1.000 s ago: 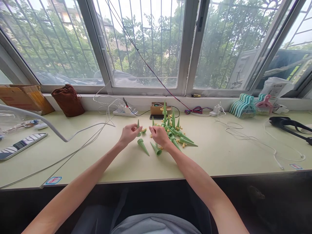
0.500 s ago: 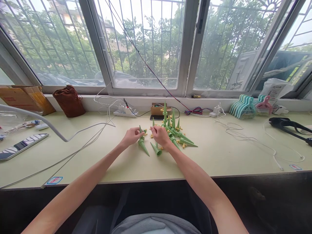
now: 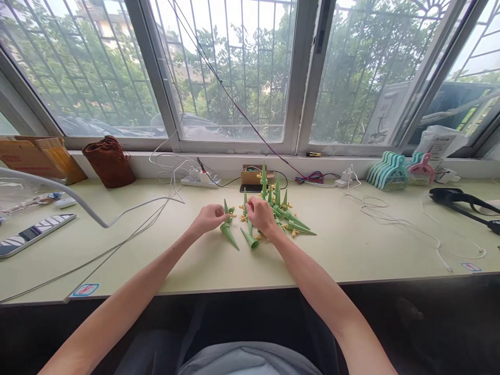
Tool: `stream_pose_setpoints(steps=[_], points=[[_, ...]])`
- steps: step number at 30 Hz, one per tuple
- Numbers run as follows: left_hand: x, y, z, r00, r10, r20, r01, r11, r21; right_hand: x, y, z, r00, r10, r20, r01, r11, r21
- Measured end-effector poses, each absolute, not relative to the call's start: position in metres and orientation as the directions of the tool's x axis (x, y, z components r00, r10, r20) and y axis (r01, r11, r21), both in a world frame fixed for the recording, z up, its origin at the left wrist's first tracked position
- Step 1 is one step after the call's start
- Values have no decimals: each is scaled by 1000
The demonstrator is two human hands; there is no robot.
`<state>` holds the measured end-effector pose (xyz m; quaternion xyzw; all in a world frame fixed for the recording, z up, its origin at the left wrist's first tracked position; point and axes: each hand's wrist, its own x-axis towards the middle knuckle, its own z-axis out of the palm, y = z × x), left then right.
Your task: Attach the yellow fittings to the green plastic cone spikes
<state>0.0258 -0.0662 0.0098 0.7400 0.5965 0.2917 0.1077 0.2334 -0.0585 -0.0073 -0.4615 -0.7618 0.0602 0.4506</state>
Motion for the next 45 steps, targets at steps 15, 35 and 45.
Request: stream_pose_setpoints(steps=[15,35,45], points=[[29,-71,7,256,964,75,842,-260,473,236,-62,-5,-252,864,436,781,448,-435],[34,-73,4,341,927,156,809,-373,453,235,-63,-2,-273,876,398,768,448,-458],[37,-75,6,333,925,185,804,-381,456,236,-58,-4,-228,794,563,700,536,-472]])
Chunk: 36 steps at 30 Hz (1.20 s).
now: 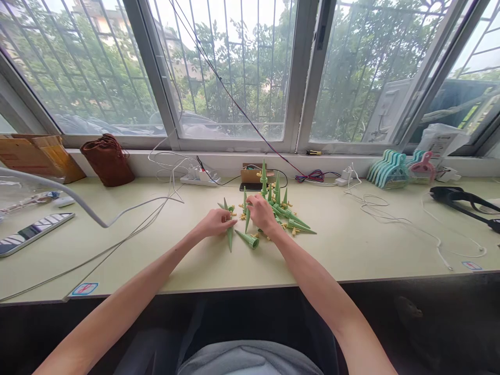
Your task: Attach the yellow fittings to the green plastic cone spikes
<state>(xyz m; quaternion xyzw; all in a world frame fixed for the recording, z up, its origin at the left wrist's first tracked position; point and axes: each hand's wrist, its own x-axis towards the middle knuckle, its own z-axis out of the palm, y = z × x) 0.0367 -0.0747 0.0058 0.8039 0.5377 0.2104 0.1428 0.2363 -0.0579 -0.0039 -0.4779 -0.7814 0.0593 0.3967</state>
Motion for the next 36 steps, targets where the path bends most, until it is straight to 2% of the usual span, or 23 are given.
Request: stream_pose_setpoints(steps=[6,15,21,25,31,36], points=[[36,-73,4,332,920,206,814,-390,429,238,-58,-3,-184,767,615,690,547,-475],[37,-74,5,314,928,202,796,-373,477,241,-61,3,-157,834,529,788,428,-441],[37,-75,6,299,939,172,763,-343,547,243,-58,1,-174,855,489,796,414,-441],[36,-74,5,301,948,103,716,-296,632,244,-57,1,-179,858,482,796,414,-442],[36,-75,4,287,958,26,642,-212,737,241,-60,1,-172,817,551,792,448,-416],[37,-75,6,272,962,4,621,-179,763,233,-63,-3,-284,789,544,763,530,-371]])
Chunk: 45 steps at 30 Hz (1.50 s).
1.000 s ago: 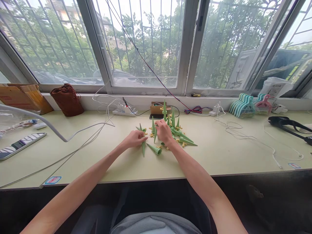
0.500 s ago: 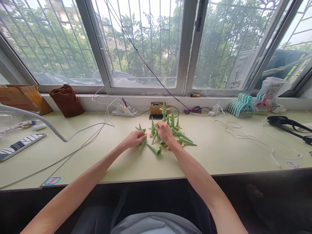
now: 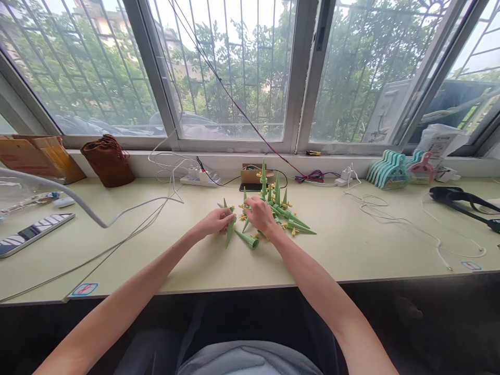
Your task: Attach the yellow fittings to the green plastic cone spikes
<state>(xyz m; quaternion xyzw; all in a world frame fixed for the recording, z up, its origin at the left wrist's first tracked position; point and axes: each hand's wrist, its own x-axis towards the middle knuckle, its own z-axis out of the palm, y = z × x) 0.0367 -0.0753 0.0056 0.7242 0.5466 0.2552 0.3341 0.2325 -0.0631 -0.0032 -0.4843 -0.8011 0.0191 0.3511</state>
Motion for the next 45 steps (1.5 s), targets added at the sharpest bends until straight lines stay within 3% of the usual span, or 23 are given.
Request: stream_pose_setpoints(steps=[9,26,39,45], points=[[37,-75,6,238,969,74,633,-212,744,221,-68,-10,-397,839,374,814,509,-279],[40,-78,9,287,957,42,575,-207,791,214,-76,-6,-422,861,284,865,476,-157],[39,-75,7,292,956,34,561,-200,804,212,-72,-12,-435,847,304,842,503,-195],[40,-76,9,313,949,-18,463,-136,876,213,-71,-12,-404,851,336,813,502,-296]])
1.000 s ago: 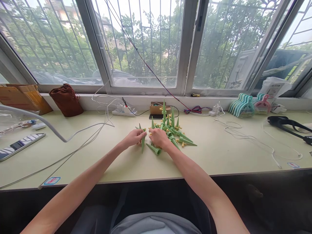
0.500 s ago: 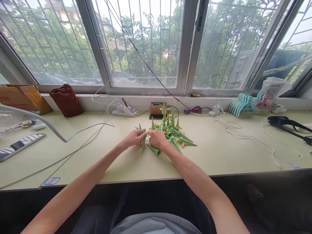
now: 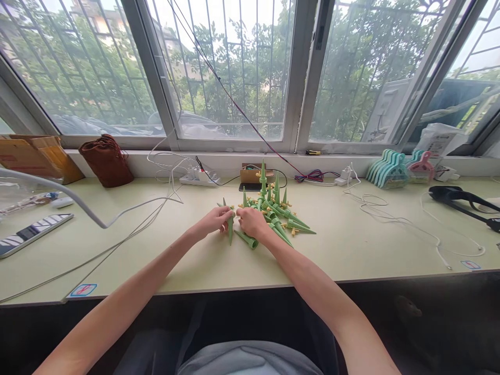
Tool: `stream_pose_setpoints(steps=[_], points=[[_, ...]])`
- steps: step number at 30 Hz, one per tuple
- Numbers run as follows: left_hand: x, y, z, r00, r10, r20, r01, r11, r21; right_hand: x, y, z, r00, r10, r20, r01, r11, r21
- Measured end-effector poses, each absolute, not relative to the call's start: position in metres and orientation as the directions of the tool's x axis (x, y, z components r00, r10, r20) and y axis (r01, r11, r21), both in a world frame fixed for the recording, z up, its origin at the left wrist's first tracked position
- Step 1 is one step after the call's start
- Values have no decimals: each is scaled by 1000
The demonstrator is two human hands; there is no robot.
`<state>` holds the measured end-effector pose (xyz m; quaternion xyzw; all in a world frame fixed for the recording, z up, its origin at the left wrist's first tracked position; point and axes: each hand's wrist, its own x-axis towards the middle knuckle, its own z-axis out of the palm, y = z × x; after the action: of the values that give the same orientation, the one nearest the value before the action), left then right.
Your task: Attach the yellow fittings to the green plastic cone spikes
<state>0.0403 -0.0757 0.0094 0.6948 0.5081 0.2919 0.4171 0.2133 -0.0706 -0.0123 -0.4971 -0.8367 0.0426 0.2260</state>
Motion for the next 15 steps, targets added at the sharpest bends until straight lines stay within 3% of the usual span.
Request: stream_pose_setpoints(steps=[6,10,15], points=[[40,-77,12,336,939,-77,359,-52,932,216,-64,-16,-358,798,485,654,585,-479],[39,-76,12,354,931,-87,290,-21,957,218,-61,-16,-308,737,602,537,657,-529],[38,-75,8,378,921,-94,228,5,974,218,-61,-13,-259,739,622,439,663,-606]])
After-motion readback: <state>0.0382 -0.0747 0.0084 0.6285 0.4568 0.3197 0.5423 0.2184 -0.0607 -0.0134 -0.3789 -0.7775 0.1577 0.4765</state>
